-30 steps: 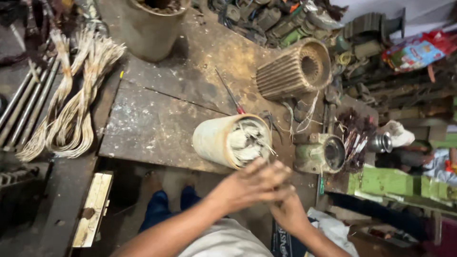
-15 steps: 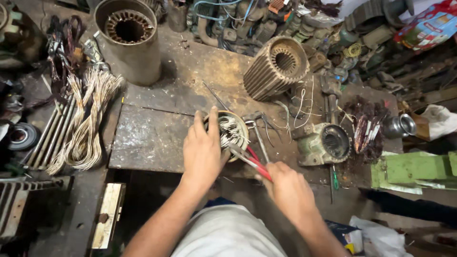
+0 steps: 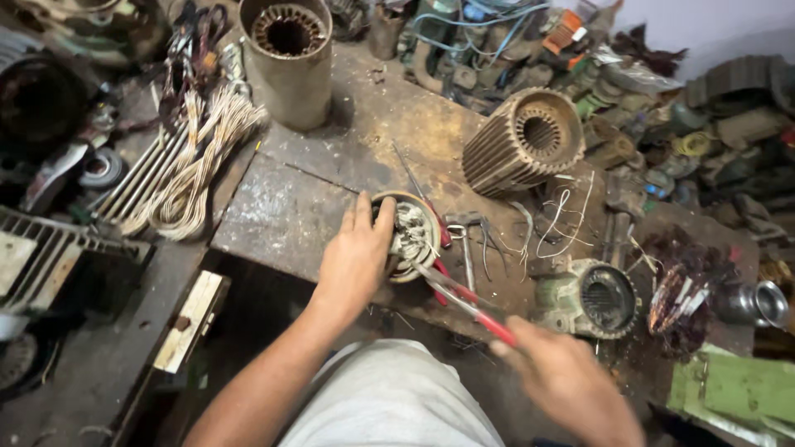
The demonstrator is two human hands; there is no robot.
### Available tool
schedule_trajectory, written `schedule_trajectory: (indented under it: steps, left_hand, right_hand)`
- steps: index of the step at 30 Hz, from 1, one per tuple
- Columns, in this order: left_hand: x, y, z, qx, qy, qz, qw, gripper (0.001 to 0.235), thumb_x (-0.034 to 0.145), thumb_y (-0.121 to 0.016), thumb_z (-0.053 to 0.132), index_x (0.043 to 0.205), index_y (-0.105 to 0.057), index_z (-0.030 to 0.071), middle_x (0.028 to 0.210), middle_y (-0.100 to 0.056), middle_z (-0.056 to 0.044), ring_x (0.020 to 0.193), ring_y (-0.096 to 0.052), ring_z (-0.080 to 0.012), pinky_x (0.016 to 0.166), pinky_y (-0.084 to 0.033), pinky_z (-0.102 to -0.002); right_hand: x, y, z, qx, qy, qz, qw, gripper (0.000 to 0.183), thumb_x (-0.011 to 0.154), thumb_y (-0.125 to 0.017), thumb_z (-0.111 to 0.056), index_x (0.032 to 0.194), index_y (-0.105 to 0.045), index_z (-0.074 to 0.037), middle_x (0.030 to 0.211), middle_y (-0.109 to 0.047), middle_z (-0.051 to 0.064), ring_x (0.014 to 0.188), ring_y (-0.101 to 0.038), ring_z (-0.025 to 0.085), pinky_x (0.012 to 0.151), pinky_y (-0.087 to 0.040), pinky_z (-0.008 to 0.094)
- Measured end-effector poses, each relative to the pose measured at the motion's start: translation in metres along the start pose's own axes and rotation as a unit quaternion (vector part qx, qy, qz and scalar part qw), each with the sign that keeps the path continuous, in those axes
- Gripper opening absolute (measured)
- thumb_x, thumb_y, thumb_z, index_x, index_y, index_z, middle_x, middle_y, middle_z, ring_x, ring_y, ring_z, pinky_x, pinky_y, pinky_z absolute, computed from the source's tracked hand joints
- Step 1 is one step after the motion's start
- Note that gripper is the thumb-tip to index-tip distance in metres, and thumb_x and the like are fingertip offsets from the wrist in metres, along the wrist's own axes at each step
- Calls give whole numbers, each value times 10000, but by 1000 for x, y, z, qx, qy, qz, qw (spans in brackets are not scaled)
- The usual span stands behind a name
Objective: The person uses pliers and a hammer to cut and pull out insulated wire coils from a cylindrical motor stator. They repeatedly cut wire loops and extract them from the stator slots, placing the removed wire on the workbench.
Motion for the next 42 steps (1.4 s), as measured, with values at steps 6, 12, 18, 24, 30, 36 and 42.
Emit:
schedule_trajectory:
  steps: [6, 12, 18, 24, 30, 36, 42]
  left_hand:
    - [9, -7, 1, -23, 28, 65, 997, 781, 698, -835, 132, 1378, -463, 39, 1334, -567, -317, 1085, -636, -482, 838, -574, -482]
    - [11, -3, 3, -58, 71, 67, 994, 787, 721, -820, 111, 1420, -462, 61, 1224, -650, -218, 997, -686, -425, 841, -574, -493]
    - [17, -8, 22, 148, 113, 98, 978, 992, 579, -867, 237, 1442, -437, 1, 1367, -558, -349, 1061, -673, -467, 828, -587, -478]
    - [27, -24, 7, 98, 175, 61, 978, 500, 817, -763, 159, 1183, -607, -143, 889, -740, -260, 811, -760, -372, 702, -624, -432]
    - [18, -19, -5, 35, 136, 94, 986, 323, 740, -805, 180, 923, -668, -47, 817, -713, -271, 778, -717, -446, 724, -597, -502]
    - [14, -10, 0, 32, 120, 83, 989, 442, 711, -837, 217, 1007, -642, -47, 843, -714, -258, 799, -710, -447, 721, -586, -516]
    - [1, 11, 20, 67, 102, -40, 992, 1004, 687, -892, 332, 1477, -378, -13, 1320, -565, -261, 1124, -608, -442, 877, -547, -499]
  right_hand:
    - [31, -23, 89, 31, -127, 9, 991, 351, 890, -666, -407, 1099, -687, -126, 861, -749, 193, 846, -722, 400, 749, -552, 466]
    - [121, -112, 121, -22, -78, 178, 981, 310, 963, -691, -362, 1006, -669, -56, 939, -709, 229, 929, -672, 463, 820, -528, 535]
    - [145, -83, 63, 167, 145, 198, 955, 913, 798, -798, -425, 1518, -417, -14, 1449, -529, 245, 1328, -524, 425, 1098, -432, 493]
    - [158, -55, -31, 18, 319, 199, 926, 1097, 621, -909, -349, 1464, -362, 91, 1422, -478, 344, 1306, -465, 515, 1087, -382, 527]
    - [178, -61, -46, 25, 258, 164, 952, 760, 804, -799, -261, 1440, -497, 26, 1309, -622, 281, 1144, -625, 466, 954, -525, 509]
    - [183, -54, -42, 38, 294, 132, 946, 667, 860, -766, -278, 1413, -539, 16, 1318, -643, 273, 1144, -640, 461, 962, -530, 498]
    - [181, -56, 0, 95, 362, 125, 919, 789, 867, -776, -332, 1460, -452, 76, 1409, -539, 355, 1264, -536, 519, 1023, -443, 508]
Point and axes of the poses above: each hand's wrist, its own x-axis towards the middle knuckle, its own y-axis out of the back of the hand, z = x × y, the point moved 2 cm from there along x, towards the middle knuckle
